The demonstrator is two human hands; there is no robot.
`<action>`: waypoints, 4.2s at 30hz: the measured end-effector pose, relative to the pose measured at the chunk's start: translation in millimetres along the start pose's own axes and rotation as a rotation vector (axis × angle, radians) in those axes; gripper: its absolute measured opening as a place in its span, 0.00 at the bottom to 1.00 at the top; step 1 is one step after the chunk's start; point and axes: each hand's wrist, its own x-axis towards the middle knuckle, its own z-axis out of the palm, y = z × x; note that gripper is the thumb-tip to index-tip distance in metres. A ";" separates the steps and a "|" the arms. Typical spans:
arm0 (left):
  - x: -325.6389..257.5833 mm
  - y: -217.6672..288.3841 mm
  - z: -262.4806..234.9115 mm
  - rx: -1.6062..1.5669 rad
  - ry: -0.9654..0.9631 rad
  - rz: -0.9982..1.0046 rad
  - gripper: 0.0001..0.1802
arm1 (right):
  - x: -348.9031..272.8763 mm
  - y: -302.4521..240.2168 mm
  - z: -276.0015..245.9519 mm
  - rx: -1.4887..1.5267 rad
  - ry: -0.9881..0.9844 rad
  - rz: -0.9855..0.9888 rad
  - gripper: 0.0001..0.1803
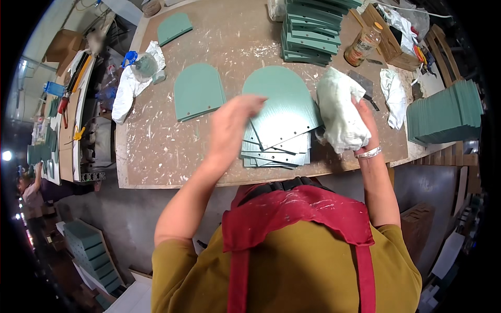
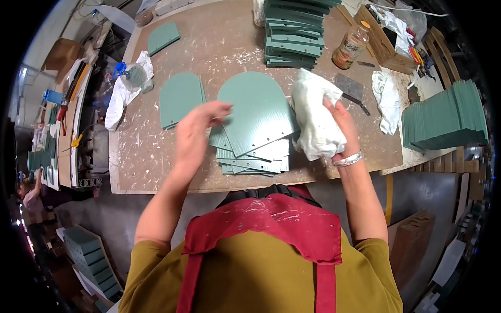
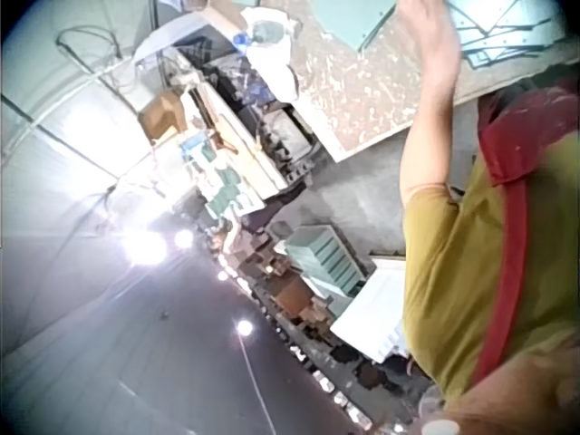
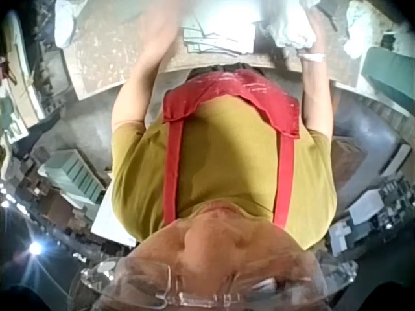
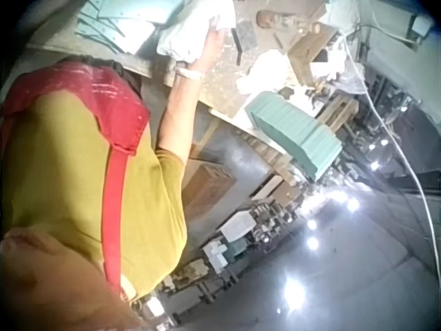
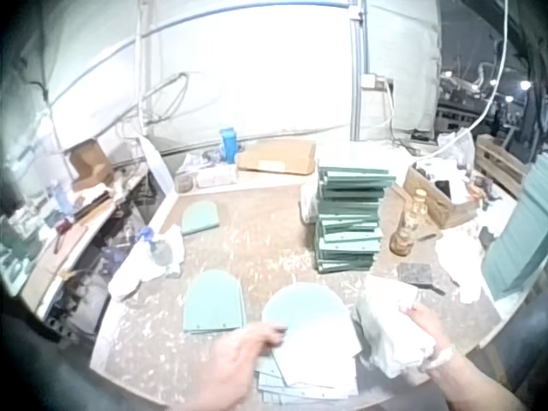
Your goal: The person wipes green furniture components with a cloth, stacks them on a workbench, and applies a liquid coating to the edges of the parts using a small brush.
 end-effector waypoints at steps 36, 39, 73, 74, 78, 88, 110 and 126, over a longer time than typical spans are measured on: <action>216.1 31.6 288.5 0.819 -0.523 0.482 0.40 | -1.6 -75.3 -235.5 0.520 0.154 -0.135 0.25; 186.7 36.3 269.3 1.107 -0.571 0.645 0.38 | 3.7 -75.6 -211.6 0.347 0.111 -0.113 0.27; 318.2 -28.3 292.6 0.291 -0.115 0.229 0.32 | 13.1 -83.4 -209.1 0.684 -0.019 -0.102 0.23; 323.2 -42.1 298.1 0.281 -0.102 0.204 0.32 | 8.4 -79.1 -203.7 0.690 -0.016 -0.085 0.24; 318.7 -58.2 296.5 0.293 -0.070 0.071 0.34 | -5.8 -50.7 -203.8 0.614 -0.090 0.169 0.26; 148.5 3.2 71.2 0.949 -0.460 0.394 0.24 | -19.3 -52.5 -143.1 0.052 0.025 0.044 0.25; 106.2 -68.9 39.4 1.048 -0.124 0.569 0.25 | -47.8 70.5 115.0 -1.849 -0.481 -0.785 0.06; 106.7 -67.8 37.0 1.035 -0.167 0.560 0.27 | -94.4 90.8 81.1 -1.693 -0.626 -0.381 0.09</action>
